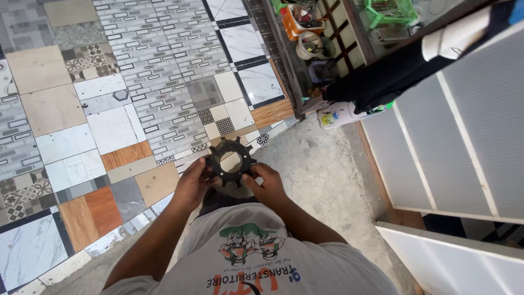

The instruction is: The person sorts through several hand tools and wrenches in plastic baskets on a workbench, then picks up a metal sprocket and tools from a wheelbarrow and handles them.

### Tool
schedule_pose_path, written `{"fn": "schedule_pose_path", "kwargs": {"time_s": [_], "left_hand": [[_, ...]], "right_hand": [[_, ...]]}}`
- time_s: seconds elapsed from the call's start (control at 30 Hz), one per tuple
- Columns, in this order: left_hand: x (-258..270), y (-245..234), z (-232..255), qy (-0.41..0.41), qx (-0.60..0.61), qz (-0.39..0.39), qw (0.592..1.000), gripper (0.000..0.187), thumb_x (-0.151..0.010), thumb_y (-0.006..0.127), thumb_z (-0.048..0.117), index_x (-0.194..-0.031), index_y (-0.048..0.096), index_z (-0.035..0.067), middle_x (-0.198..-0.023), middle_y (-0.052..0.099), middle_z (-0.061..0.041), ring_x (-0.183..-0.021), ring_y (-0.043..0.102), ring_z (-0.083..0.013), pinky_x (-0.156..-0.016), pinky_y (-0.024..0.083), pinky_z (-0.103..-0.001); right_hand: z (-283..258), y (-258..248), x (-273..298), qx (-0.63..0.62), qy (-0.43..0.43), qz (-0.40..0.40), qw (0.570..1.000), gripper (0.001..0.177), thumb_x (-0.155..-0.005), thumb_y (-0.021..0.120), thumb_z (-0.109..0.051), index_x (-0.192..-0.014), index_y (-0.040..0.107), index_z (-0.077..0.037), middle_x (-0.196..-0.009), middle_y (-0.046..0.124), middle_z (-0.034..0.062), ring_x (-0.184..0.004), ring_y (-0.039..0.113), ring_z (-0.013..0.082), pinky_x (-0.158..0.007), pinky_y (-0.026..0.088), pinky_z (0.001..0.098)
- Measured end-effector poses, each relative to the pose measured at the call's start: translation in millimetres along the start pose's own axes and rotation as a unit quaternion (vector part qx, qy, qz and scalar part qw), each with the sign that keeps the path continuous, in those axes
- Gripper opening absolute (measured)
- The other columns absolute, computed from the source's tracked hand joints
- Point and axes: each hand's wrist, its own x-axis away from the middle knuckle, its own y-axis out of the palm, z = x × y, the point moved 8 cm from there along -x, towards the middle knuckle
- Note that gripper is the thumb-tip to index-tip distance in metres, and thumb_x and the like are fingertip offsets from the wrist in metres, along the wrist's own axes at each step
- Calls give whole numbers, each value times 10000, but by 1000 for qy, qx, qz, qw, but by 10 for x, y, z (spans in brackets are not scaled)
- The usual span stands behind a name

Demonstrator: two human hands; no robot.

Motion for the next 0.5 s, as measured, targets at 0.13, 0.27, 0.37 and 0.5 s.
{"fn": "schedule_pose_path", "kwargs": {"time_s": [0.13,0.27,0.37,0.5], "left_hand": [[-210,12,75,-17,11,34,999,253,-1009,542,396,-1029,602,151,-871,553,26,-825,554,-128,-802,500,-365],[-429,-123,32,-49,11,91,995,245,-1015,529,417,-1024,585,179,-892,565,37,-849,556,-113,-807,476,-330],[-644,-191,81,-59,27,113,991,246,-1000,521,406,-1012,591,170,-896,581,29,-847,579,-136,-806,494,-357],[-937,-152,326,-42,38,89,994,261,-1048,540,404,-1017,573,147,-896,561,14,-838,554,-145,-816,486,-356]], "right_hand": [[124,42,-323,51,34,-2,998,195,-879,740,-149,-968,679,13,-839,670,116,-741,660,189,-693,537,307],[249,60,-669,46,32,-17,998,197,-884,732,-161,-976,681,6,-856,684,106,-754,673,187,-699,545,307],[382,82,-1013,49,31,-31,998,204,-886,727,-172,-977,677,3,-867,679,114,-747,673,195,-662,538,308],[552,75,-1575,34,-2,-29,999,197,-916,717,-182,-974,677,2,-850,678,123,-742,672,222,-667,529,320]]}}
